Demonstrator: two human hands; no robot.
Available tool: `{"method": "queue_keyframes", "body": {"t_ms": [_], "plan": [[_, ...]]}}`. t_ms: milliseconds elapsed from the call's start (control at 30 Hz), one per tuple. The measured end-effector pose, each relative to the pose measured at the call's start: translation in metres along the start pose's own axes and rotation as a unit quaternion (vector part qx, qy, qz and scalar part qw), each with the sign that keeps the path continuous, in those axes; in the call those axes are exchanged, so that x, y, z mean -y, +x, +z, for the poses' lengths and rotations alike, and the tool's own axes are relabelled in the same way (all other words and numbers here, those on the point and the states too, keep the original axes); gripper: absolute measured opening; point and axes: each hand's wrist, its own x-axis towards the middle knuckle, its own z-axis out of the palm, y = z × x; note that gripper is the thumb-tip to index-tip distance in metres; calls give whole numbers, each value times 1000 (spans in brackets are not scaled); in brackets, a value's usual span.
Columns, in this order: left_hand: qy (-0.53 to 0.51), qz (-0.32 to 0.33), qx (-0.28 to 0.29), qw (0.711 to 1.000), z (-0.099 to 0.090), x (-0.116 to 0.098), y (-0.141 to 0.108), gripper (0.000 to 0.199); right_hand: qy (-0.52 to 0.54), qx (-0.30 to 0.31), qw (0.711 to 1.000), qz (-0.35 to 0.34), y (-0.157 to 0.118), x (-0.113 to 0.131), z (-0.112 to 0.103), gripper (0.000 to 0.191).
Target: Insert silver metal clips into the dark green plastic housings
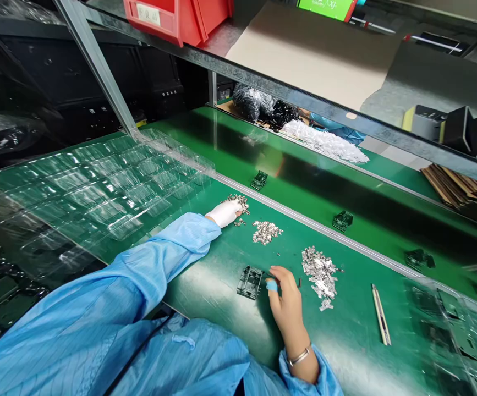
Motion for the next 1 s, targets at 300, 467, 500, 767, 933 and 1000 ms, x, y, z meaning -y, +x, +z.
{"method": "queue_keyframes", "body": {"t_ms": [300,467,500,767,933,1000], "plan": [[-20,-31,-21,999,-2,18,-8,28,5,2,1000,20,1,-3,-1,22],[-30,-67,-28,997,-2,7,-6,31,2,3,1000,21,2,-3,0,20],[-34,-73,-29,996,-3,4,-5,27,1,3,1000,22,2,-3,0,19],[-164,-86,-63,981,-29,-23,-27,15,32,-17,998,57,3,-4,-5,19],[-496,-27,9,868,-39,-82,-94,26,188,-29,973,131,26,24,-3,18],[-605,-17,93,791,-35,-106,-119,32,292,-2,942,164,34,35,2,15]]}}
